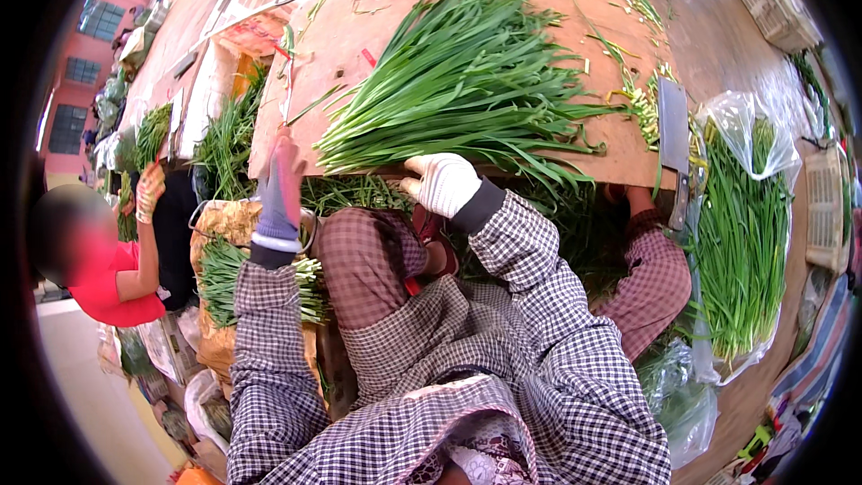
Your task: The person trims the root and leaf ends of green onions using a cleaver and bundles the onions by hand.
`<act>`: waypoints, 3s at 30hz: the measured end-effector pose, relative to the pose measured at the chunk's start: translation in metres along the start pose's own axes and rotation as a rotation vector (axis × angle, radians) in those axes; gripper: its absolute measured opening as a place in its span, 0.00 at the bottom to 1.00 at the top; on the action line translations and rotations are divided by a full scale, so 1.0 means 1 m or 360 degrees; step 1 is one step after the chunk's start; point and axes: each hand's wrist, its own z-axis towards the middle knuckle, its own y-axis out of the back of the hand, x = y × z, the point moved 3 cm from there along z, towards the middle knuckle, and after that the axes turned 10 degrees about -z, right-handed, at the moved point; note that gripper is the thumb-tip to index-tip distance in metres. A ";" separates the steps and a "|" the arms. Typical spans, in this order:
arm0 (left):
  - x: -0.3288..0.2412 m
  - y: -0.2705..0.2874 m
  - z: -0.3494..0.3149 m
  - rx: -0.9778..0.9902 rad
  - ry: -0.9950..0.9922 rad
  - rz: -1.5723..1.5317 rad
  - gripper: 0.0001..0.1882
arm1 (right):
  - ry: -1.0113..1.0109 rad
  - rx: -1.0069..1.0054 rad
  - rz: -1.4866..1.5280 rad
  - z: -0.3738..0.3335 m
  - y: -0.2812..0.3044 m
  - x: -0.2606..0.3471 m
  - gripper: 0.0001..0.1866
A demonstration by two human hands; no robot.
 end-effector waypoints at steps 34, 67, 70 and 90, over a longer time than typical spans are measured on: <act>0.019 -0.148 0.050 0.0989 -0.0710 0.2302 0.67 | -0.0243 -0.0058 -0.0105 0.015 0.053 -0.033 0.13; -0.021 -0.121 0.046 0.1005 -0.0491 0.1226 0.12 | -0.0223 -0.0077 -0.0066 0.018 0.051 -0.027 0.13; -0.015 -0.118 0.048 0.1053 -0.0688 0.1435 0.13 | -0.0223 -0.0081 -0.0089 0.020 0.051 -0.023 0.13; -0.013 -0.085 0.062 0.0435 0.0065 -0.0023 0.12 | 0.0084 -0.0652 0.0025 0.054 0.016 -0.024 0.14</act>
